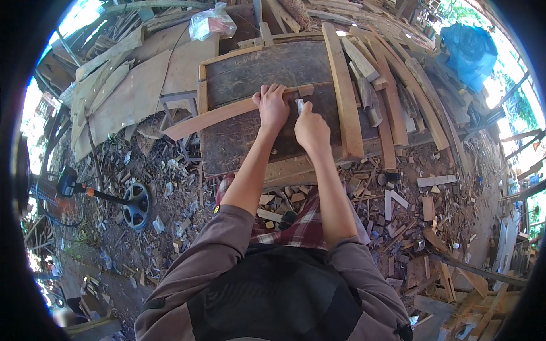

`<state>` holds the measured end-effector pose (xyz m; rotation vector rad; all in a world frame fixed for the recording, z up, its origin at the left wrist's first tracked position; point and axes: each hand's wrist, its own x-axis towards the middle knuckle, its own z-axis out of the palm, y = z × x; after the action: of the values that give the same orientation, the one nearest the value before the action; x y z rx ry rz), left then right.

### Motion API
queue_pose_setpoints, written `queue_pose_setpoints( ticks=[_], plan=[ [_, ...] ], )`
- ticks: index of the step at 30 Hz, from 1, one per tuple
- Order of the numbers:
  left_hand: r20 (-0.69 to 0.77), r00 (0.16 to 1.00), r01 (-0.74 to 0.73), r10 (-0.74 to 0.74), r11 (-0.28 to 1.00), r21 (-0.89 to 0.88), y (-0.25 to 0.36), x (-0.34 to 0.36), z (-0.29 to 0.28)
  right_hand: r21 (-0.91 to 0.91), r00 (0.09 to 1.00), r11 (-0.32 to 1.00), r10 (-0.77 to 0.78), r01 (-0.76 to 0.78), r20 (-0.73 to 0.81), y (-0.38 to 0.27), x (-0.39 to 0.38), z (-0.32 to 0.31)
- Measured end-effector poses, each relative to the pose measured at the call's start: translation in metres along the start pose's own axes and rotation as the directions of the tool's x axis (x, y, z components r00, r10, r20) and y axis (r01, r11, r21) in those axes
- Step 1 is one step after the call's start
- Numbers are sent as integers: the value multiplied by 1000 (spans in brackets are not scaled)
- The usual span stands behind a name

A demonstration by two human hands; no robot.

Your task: Using a hand saw to cut a small wooden board in a workshop.

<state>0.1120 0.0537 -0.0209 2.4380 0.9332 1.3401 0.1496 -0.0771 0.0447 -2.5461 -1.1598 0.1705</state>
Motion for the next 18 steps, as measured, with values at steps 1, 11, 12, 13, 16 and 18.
queue_pose_setpoints(
  ticks=[1,11,12,13,16,18],
  plan=[
    [0,1000,2,-2,1000,1,1,1,1,3,1000,1000,-6,6,23,1,4,-7],
    [-198,973,-115,115,993,12,15,-6,-11,11,993,1000,-1,-1,122,-1,-9,-66],
    [-197,973,-120,120,993,12,16,-8,-16,-3,994,1000,-27,28,108,-1,-18,-69],
    [-206,964,-169,170,985,21,19,-12,-23,-2,994,1000,-21,22,105,-2,-33,-74],
    [-207,940,-264,269,963,55,31,-18,-44,11,1000,1000,-1,1,-10,-7,-78,-69],
    [-279,915,-297,292,955,28,38,-25,-57,160,982,986,-2,33,-189,-3,-99,-55]
  ],
)
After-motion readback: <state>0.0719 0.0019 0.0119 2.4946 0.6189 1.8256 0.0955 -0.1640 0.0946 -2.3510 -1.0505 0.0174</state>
